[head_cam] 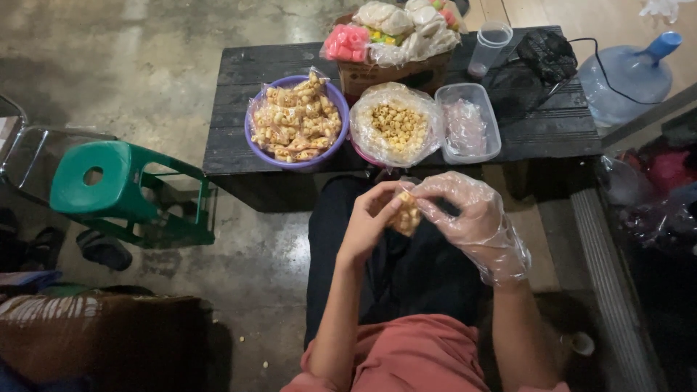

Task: Manually portioning and packing small snack items into individual plastic bags.

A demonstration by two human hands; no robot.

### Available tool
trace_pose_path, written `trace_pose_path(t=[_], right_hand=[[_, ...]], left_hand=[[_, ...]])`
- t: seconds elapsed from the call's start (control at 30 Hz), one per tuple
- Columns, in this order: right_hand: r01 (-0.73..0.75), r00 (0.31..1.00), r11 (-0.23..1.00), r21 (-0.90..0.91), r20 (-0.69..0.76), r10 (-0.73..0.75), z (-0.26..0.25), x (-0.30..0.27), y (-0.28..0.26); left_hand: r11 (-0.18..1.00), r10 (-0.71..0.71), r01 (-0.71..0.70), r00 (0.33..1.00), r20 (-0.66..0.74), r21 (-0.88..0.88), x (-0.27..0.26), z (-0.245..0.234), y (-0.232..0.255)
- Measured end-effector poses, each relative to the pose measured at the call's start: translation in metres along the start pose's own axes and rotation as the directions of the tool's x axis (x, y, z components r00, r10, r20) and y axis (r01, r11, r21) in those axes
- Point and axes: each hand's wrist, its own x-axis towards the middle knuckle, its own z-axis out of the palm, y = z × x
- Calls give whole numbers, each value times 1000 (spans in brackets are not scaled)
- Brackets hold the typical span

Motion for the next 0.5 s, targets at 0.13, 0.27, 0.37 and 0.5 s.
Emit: trace_pose_path(t=[0.13, 0.27, 0.37, 0.5], right_hand=[[-1, 1000, 999, 52, 6, 1, 2, 2, 0], [-20, 999, 995, 96, 35, 17, 3, 5, -7], [17, 1000, 997, 74, 0, -17, 6, 5, 3], [-44, 993, 999, -16, -109, 41, 10, 1, 43]], left_hand=[[997, 22, -12, 990, 141, -74, 3, -14, -28], [917, -107, 187, 966, 235, -353, -6, -25, -49], [894, -103, 191, 968, 229, -405, -6, -15, -23], [879, -78, 126, 989, 122, -460, 5, -19, -25]])
